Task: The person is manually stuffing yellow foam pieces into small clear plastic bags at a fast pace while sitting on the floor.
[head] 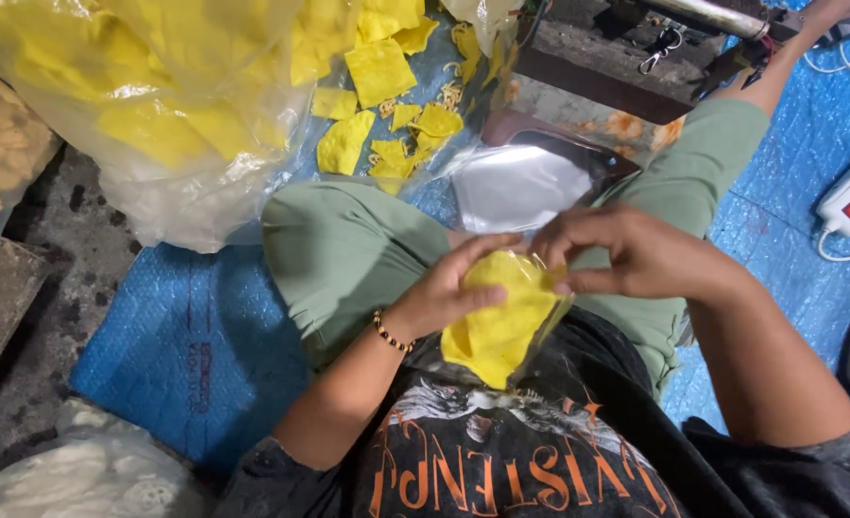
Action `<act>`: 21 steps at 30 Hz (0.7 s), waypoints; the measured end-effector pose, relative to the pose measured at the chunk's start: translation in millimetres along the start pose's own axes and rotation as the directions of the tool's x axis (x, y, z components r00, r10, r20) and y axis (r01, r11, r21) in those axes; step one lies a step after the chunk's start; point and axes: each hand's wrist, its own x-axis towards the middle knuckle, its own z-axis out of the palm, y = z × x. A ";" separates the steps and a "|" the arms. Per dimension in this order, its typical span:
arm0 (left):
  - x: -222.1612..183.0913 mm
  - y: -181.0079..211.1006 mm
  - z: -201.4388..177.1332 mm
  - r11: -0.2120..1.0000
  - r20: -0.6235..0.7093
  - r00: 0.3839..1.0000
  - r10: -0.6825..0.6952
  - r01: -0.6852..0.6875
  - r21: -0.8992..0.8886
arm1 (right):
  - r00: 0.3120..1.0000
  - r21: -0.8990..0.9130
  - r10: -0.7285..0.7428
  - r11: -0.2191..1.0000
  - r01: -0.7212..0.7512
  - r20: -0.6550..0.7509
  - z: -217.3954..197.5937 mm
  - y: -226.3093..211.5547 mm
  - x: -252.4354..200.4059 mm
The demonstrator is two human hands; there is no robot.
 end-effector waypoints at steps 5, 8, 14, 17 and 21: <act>-24.6 -23.6 6.4 0.981 0.069 0.996 -0.057 0.043 0.188 | 0.961 0.396 0.221 0.878 -0.269 0.163 1.3 39.0 -36.3; -29.2 -19.6 6.0 0.976 0.069 0.997 -0.030 0.014 0.219 | 0.967 0.589 0.250 0.775 -0.230 0.050 11.2 80.0 -60.8; -23.3 -26.3 -6.3 0.997 0.059 0.997 -0.043 0.039 0.068 | 0.969 0.578 0.222 0.778 -0.244 0.110 34.1 53.2 -55.2; -13.6 -7.5 -6.3 0.993 0.002 0.997 -0.073 0.073 0.092 | 0.982 0.052 0.138 0.990 -0.132 -0.129 33.9 14.3 -37.0; -1.9 -4.7 -6.7 0.996 0.024 1.000 -0.016 0.018 -0.084 | 0.955 -0.047 -0.022 0.999 0.008 -0.295 33.8 14.9 -33.8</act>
